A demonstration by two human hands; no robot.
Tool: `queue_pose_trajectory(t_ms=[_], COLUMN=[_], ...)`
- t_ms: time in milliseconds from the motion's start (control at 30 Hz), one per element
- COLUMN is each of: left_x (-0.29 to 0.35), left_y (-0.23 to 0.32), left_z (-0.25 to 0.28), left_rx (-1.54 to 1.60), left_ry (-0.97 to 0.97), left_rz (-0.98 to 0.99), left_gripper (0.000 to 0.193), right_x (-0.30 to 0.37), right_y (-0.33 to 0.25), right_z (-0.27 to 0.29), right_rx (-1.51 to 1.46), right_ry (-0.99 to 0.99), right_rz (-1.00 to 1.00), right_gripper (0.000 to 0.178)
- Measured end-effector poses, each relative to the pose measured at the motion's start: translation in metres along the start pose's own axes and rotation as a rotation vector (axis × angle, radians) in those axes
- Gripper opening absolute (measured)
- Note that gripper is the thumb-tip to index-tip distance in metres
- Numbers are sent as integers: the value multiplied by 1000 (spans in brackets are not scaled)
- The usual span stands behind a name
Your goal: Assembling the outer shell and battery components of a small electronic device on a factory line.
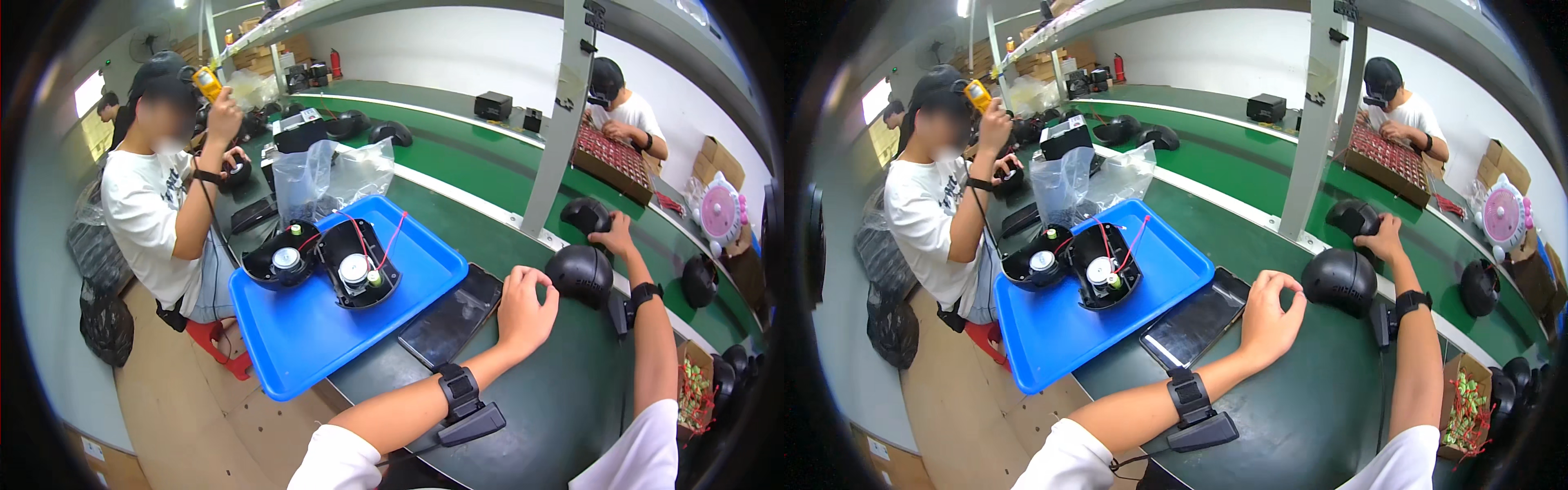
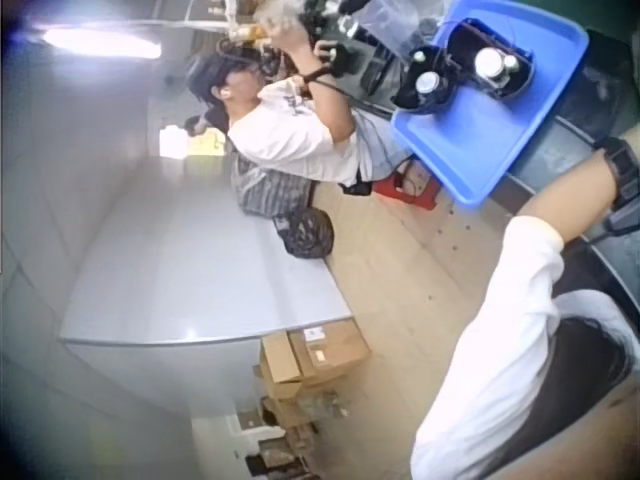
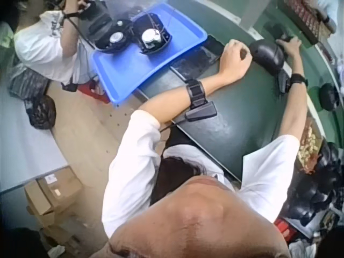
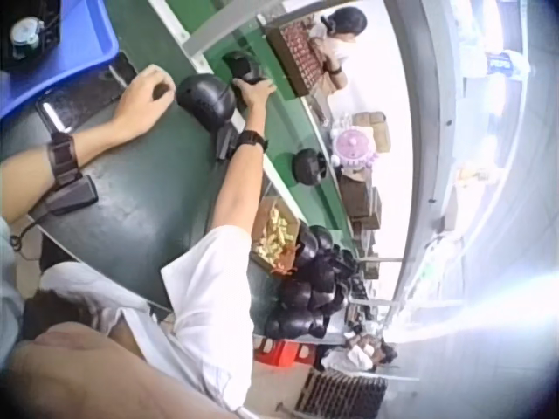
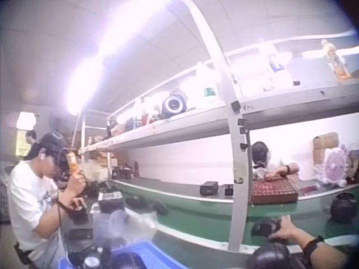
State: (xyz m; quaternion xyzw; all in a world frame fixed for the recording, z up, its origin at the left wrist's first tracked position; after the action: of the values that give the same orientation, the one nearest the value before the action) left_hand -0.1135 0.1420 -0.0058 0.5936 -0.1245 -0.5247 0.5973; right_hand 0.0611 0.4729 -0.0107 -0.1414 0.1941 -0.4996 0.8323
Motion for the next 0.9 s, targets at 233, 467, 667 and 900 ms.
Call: queue_pose_trajectory(t_ms=[233, 467, 667, 900], left_x=[1, -1, 0, 3], left_y=[-4, -5, -1, -8], left_z=[-15, -29, -31, -36], left_rx=[104, 118, 245, 325], left_ry=[-138, -211, -204, -318], left_rz=[-31, -25, -51, 12], left_gripper=[10, 9, 27, 41], right_x=[30, 101, 175, 216], right_y=[-39, -38, -35, -50], right_z=[-4, 76, 94, 82], right_rx=[-217, 50, 125, 322], right_ry=[-20, 155, 179, -86], right_rz=[129, -62, -120, -240], right_gripper=[88, 87, 86, 93])
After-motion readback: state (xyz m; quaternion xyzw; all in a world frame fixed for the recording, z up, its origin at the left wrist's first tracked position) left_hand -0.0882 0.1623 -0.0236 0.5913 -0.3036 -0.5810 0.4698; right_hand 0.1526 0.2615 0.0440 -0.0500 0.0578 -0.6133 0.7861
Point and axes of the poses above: each hand's wrist, its own x-axis away from the middle knuckle, its own z-axis out of the back of the hand, y = z × x, the point moved 9 cm from there along -x, towards the middle knuckle, and after that the axes turned 13 degrees about -y, right-handed, at the moved point
